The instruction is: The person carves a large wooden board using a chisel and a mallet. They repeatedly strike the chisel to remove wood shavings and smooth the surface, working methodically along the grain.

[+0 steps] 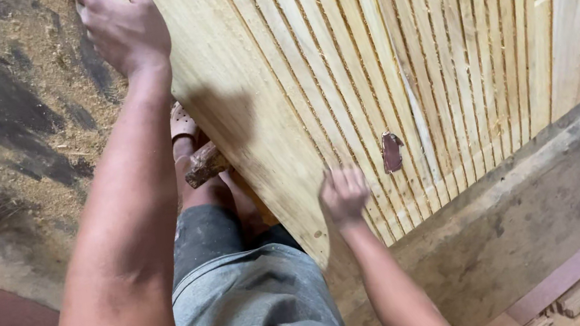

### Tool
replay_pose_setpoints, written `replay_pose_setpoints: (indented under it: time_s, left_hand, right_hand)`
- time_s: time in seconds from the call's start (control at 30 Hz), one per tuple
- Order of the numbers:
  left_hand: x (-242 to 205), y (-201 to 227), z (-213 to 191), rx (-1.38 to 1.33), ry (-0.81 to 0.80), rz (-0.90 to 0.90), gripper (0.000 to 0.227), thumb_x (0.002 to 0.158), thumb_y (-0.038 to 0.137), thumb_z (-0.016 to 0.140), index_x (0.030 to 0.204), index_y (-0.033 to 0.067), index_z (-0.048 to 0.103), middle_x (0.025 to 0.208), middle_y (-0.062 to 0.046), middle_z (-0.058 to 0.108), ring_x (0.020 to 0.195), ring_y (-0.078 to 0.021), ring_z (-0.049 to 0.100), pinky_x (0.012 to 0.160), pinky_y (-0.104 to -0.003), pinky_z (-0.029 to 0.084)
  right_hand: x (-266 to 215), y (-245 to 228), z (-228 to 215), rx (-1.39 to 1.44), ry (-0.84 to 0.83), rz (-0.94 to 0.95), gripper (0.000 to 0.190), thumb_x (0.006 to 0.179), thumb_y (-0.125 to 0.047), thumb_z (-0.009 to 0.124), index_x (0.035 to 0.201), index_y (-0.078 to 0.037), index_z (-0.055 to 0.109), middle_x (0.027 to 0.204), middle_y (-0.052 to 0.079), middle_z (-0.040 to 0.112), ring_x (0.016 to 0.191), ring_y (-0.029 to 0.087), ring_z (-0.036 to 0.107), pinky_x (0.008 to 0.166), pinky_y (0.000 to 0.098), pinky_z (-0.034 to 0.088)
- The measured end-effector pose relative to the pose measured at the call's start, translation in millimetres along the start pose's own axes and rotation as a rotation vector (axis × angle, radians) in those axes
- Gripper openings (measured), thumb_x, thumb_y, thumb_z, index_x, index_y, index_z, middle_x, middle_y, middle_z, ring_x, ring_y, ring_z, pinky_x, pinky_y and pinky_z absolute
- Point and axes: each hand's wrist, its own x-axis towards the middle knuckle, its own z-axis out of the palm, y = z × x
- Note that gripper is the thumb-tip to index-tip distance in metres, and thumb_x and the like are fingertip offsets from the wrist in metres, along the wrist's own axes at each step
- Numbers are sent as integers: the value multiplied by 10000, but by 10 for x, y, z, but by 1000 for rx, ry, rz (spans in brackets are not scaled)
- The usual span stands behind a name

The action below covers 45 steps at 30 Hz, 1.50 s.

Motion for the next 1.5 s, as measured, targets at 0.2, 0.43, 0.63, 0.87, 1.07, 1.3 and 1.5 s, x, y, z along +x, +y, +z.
replay_pose_setpoints:
  time_s: [0.2, 0.43, 0.63, 0.87, 1.07, 1.3, 1.5]
  left_hand:
    - [8, 22, -37, -90, -123, -117, 797, 1075, 544, 508, 1499, -80, 253, 1095, -268, 721, 936, -333, 786, 758, -403, 651]
    - [-22, 73, -115, -65, -85, -57, 867, 1098, 504, 478, 1553, -139, 115, 1098, -300, 708, 906, -342, 791, 756, -392, 690]
    - [11, 79, -84, -2, -159, -119, 826, 1126, 547, 463, 1590, -61, 152, 1135, -290, 716, 958, -368, 777, 769, -437, 678]
    - [66, 193, -165, -35, -184, -196, 850, 1080, 564, 475, 1590, -24, 134, 1194, -280, 700, 867, -351, 791, 675, -418, 682]
    - [50, 300, -261, -48, -102, -123, 838, 1077, 521, 504, 1566, -70, 167, 1154, -298, 696, 815, -294, 781, 571, -351, 669]
    - [38, 286, -228, -65, -177, -180, 837, 1067, 513, 468, 1559, -95, 171, 1130, -289, 699, 846, -307, 783, 580, -369, 668]
    - [36, 290, -225, -98, -132, -137, 813, 1083, 484, 517, 1561, -77, 174, 1214, -315, 669, 915, -333, 780, 627, -382, 686]
  right_hand:
    - [471, -59, 590, 60, 50, -16, 164, 954, -96, 713, 825, -76, 612, 761, 112, 567, 739, 333, 569, 670, 471, 475]
    - [-415, 157, -226, -51, -86, 56, 49, 928, -54, 713, 903, -38, 674, 796, 159, 627, 747, 348, 600, 683, 470, 496]
    - [657, -131, 636, 69, 89, -13, 127, 899, -3, 685, 801, -66, 636, 713, 124, 552, 690, 322, 543, 669, 457, 452]
    - [319, 23, 323, 31, 45, -108, 98, 860, -31, 667, 958, -36, 669, 860, 174, 617, 793, 369, 597, 743, 470, 491]
    - [-41, 92, 2, -20, 34, -30, 66, 893, -46, 702, 870, -73, 646, 830, 123, 625, 787, 325, 612, 733, 448, 511]
    - [1767, -579, 1115, 90, 168, 11, 224, 935, -122, 716, 748, -85, 599, 704, 109, 566, 714, 293, 550, 721, 451, 442]
    - [951, -332, 459, 64, 106, -64, 55, 969, -83, 689, 929, -55, 661, 883, 149, 634, 818, 343, 591, 791, 471, 462]
